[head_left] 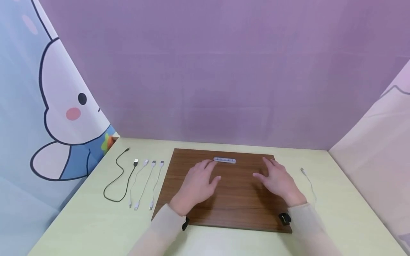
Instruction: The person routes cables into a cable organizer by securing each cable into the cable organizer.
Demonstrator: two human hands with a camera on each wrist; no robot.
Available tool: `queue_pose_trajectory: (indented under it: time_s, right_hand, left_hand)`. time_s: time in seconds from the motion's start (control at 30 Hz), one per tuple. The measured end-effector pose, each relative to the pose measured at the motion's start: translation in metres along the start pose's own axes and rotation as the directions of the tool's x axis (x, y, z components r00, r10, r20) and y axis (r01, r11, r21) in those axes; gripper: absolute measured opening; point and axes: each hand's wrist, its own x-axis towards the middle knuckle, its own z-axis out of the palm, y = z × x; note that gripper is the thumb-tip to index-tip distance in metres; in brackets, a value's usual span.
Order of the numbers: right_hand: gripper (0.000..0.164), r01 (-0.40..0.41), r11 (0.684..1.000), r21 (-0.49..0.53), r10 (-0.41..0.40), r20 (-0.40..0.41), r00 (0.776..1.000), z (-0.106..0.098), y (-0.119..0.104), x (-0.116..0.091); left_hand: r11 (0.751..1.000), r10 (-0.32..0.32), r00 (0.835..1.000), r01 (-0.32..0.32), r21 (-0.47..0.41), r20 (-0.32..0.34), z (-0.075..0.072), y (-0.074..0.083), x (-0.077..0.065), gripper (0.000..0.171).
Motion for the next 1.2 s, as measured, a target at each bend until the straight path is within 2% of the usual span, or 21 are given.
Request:
queue_pose_trajectory:
  time_s: [0.2,0.4,0.67,0.87,1.0,1.2]
  right_hand:
    - [0.074,0.025,0.998,-0.063,-0.028,-0.031,0.999,-0.004,0.011,0.0]
    - [0.07,0.036,0.99,-0.133,-0.04,-0.026,0.999,-0.008,0.026,0.002]
    - [0.06,0.019,0.975,-0.22,-0.024,-0.02,1.0,-0.017,0.045,0.003]
    - [0.053,0.027,0.96,-0.279,-0.032,-0.015,0.999,-0.02,0.056,0.005]
    - [0.047,0.052,0.941,-0.336,-0.06,-0.015,0.998,-0.026,0.062,0.005]
    - [0.029,0.111,0.911,-0.396,-0.139,-0.042,0.989,-0.034,0.073,0.008]
  left_hand:
    - [1.0,-0.013,0.999,0.013,-0.023,0.031,0.005,0.011,-0.002,0.047]
    - [1.0,-0.014,0.998,0.015,-0.023,0.067,0.006,0.017,0.001,0.043]
    - [0.979,-0.053,0.986,0.082,-0.186,0.156,0.012,0.035,0.01,0.04]
    - [0.958,-0.063,0.981,0.111,-0.265,0.186,0.023,0.047,0.016,0.035]
    - [0.948,-0.062,0.976,0.123,-0.293,0.208,0.03,0.052,0.019,0.032]
    - [0.932,-0.061,0.973,0.136,-0.336,0.225,0.035,0.054,0.022,0.032]
